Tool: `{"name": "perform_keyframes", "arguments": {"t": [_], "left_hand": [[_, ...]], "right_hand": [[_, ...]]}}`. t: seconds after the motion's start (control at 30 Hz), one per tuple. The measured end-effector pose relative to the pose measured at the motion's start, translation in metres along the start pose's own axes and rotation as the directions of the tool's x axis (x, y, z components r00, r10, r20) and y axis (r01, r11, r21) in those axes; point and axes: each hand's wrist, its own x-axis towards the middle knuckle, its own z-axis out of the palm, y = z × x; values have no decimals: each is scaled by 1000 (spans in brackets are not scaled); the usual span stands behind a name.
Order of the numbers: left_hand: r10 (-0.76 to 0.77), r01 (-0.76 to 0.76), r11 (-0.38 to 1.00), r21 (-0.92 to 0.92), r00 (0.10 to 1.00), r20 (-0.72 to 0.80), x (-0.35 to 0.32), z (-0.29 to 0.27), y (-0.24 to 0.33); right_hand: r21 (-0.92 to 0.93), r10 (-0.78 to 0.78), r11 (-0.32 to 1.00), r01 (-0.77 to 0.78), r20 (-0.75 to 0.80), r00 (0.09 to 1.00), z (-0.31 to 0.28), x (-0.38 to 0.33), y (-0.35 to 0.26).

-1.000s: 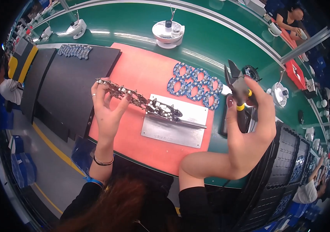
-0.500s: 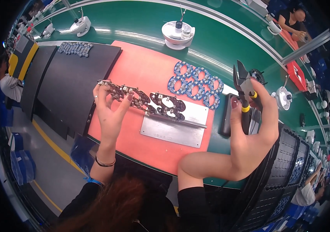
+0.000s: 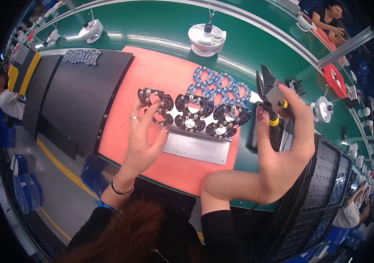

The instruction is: The recorder is assembling electronic circuit boards into lighting components using pliers on an industrial assembly line.

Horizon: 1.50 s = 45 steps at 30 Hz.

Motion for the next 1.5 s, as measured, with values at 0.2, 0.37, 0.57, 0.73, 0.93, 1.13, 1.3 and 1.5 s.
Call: {"name": "perform_keyframes", "arguments": {"t": [0.2, 0.37, 0.57, 0.73, 0.93, 1.13, 1.3, 1.5], "left_hand": [[-32, 32, 995, -91, 999, 3, 1, 1, -11], [442, -371, 876, 307, 874, -204, 30, -33, 0], [637, -633, 752, 187, 770, 44, 104, -4, 44], [644, -680, 656, 328, 731, 227, 110, 29, 10], [691, -717, 585, 380, 685, 228, 118, 42, -6], [688, -687, 614, 389, 707, 165, 126, 53, -15], [620, -646, 662, 380, 757, 206, 131, 55, -18], [423, -541, 774, 329, 829, 366, 145, 66, -36]], "right_hand": [[-27, -4, 1000, 4, -20, 1000, -3, -3, 6], [74, 92, 993, -87, -79, 993, -1, -3, 11], [76, 92, 993, -85, -94, 991, -2, -5, 8], [83, 113, 991, -105, -93, 989, -2, -7, 11], [88, 63, 995, -54, -100, 993, -2, -6, 15], [90, 76, 994, -68, -88, 993, 0, -6, 13], [136, 64, 990, -48, -116, 991, 2, -7, 15], [99, 56, 994, -46, -111, 992, 1, -8, 15]]}}
